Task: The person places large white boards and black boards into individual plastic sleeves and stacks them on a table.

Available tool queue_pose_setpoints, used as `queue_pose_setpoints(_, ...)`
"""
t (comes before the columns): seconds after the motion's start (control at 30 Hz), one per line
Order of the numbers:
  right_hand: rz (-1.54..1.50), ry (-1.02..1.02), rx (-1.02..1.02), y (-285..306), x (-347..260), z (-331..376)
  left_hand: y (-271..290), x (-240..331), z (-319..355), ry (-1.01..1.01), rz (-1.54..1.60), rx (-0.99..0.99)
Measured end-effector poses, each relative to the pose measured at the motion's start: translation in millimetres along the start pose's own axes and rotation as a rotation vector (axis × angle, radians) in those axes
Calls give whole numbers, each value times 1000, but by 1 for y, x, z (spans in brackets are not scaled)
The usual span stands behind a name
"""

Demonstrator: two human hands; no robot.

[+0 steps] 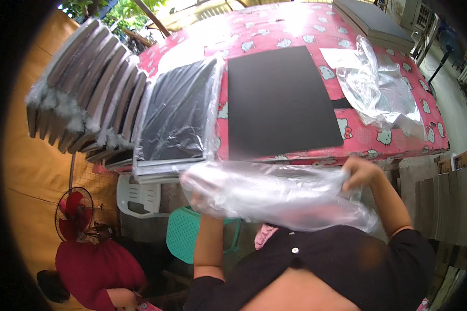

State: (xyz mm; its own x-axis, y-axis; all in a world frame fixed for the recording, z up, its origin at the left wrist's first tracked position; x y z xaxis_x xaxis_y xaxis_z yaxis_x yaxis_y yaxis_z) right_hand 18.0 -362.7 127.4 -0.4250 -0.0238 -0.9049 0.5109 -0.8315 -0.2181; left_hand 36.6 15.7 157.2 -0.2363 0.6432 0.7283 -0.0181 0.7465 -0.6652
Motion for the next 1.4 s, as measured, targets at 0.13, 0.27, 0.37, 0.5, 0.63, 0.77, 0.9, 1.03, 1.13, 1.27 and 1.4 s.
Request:
queue_pose_setpoints(0.13,-121,113,114,34,26,3,-25,-5,-7,194,393,18)
queue_pose_setpoints(0.27,-295,245,81,104,67,-5,12,-28,-28,427,170,-347)
queue_pose_setpoints(0.37,-381,134,346,110,56,-4,84,-55,-20,510,-181,-762)
queue_pose_setpoints(0.5,236,-29,311,65,26,-15,48,-59,-32,267,-98,-157)
queue_pose_setpoints(0.63,642,132,1006,101,31,-51,87,-110,-44,443,-37,281)
queue_pose_setpoints(0.77,1139,-239,1098,83,31,-72,71,-129,-50,59,-1015,336)
queue_pose_setpoints(0.9,1222,-368,1043,56,23,-80,79,-134,-51,-120,-1546,270)
queue_pose_setpoints(1.03,1154,-243,1097,69,13,-72,48,-120,-57,17,-1394,280)
queue_pose_setpoints(1.13,1113,-130,1129,68,0,-71,44,-111,-58,-50,-1356,225)
queue_pose_setpoints(1.27,885,65,1100,69,-6,-55,47,-101,-39,-74,-1289,247)
queue_pose_setpoints(1.4,458,350,935,71,92,0,72,-88,35,115,-1179,317)
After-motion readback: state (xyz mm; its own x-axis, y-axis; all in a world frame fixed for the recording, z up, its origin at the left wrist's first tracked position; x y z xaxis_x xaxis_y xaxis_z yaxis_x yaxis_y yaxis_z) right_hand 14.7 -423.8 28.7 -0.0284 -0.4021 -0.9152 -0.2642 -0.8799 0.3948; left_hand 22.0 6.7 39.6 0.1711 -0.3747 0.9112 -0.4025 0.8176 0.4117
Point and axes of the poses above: each hand's wrist, its own z-axis away from the middle knuckle, its own y-axis out of the back of the hand, x = y × z, the point moved 3 cm from there along -z, towards the middle knuckle, and after that the axes turned 6 degrees about z, right-handed, at the moved point
